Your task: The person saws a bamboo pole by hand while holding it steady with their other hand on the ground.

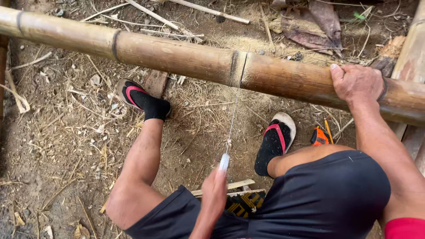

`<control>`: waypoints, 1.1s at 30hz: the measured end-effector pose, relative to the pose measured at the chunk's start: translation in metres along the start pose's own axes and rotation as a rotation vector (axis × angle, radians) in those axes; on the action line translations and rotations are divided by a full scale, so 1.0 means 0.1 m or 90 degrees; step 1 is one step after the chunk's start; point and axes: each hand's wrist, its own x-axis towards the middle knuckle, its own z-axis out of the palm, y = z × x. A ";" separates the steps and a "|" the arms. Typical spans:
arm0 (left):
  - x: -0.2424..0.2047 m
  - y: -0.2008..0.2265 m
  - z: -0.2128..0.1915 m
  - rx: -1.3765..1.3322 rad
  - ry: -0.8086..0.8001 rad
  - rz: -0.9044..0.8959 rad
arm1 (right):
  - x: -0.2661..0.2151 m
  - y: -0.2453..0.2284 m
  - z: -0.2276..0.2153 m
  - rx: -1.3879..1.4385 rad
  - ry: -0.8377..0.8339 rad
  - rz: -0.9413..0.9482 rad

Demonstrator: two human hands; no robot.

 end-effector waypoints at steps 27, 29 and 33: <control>1.68 0.72 0.58 0.122 0.018 0.016 | -0.05 -0.06 -0.06 0.001 -0.041 0.061; 1.43 0.69 0.52 0.107 0.005 0.006 | 0.03 -0.08 -0.11 -0.008 -0.078 0.086; 0.17 0.25 -0.02 0.033 0.006 0.031 | 0.06 -0.03 -0.03 -0.021 -0.057 0.042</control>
